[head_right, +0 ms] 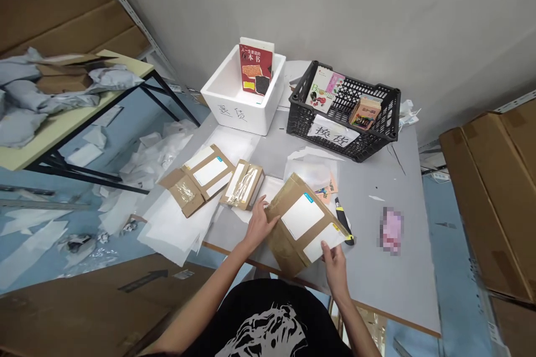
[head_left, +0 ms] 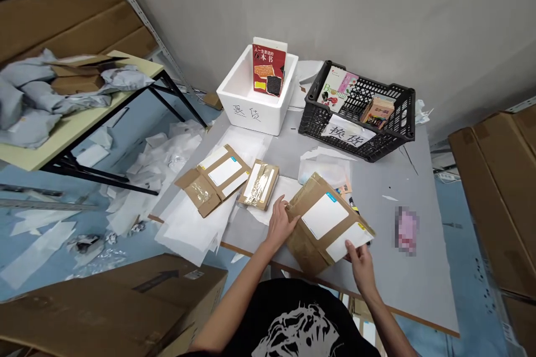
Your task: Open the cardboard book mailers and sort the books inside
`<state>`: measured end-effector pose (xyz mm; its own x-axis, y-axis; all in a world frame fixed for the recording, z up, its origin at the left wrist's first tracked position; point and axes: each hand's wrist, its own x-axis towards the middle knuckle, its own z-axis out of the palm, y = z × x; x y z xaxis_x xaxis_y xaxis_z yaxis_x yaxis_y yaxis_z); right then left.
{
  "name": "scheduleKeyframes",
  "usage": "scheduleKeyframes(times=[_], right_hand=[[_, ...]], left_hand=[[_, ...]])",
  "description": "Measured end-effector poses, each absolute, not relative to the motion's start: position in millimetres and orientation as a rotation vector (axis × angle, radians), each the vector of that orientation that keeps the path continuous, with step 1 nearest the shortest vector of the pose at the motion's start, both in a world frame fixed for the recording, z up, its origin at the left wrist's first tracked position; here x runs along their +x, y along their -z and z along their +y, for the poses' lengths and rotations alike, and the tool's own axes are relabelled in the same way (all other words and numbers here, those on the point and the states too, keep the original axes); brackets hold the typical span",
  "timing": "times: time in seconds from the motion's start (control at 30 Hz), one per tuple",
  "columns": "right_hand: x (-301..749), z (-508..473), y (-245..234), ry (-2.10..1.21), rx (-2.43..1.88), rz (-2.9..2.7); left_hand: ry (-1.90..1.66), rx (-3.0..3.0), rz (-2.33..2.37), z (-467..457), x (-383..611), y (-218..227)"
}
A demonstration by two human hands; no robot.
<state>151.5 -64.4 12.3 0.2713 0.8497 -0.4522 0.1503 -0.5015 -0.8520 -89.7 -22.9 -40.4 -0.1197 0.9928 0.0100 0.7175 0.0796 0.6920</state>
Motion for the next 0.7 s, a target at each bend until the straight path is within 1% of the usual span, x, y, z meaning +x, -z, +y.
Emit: scheduleKeyframes(times=[0.07,0.2,0.27,0.4,0.47,0.57,0.63,0.7], right_hand=[[152,-56,-35,-1.275,-1.817,-0.974],[122,-30,-72,-1.364,-1.702,-1.166],[86,-15,-88,-1.436,-1.590,-1.243],[-9,15,-110,-1.610,-1.382,-1.431],[-55,31,-111,-1.671,-1.283,-1.593],[-108,55,-95,-1.534,-1.270,-1.820],[-131,66,-78,-1.437,-1.307,-1.912],[-142,69,-59,-1.424,-1.328,-1.946]], left_hand=[[-0.828,1.521,1.808,-24,-112,27],[-0.743,1.219,1.651,-34,-171,-8],[-0.771,1.096,1.631,-44,-205,-28],[-0.990,0.784,1.651,-73,-289,-61],[-1.093,0.670,1.697,-84,-338,-68],[-1.180,0.552,1.770,-88,-411,-67],[-1.139,0.520,1.779,-79,-452,-60],[-1.019,0.554,1.737,-61,-483,-49]])
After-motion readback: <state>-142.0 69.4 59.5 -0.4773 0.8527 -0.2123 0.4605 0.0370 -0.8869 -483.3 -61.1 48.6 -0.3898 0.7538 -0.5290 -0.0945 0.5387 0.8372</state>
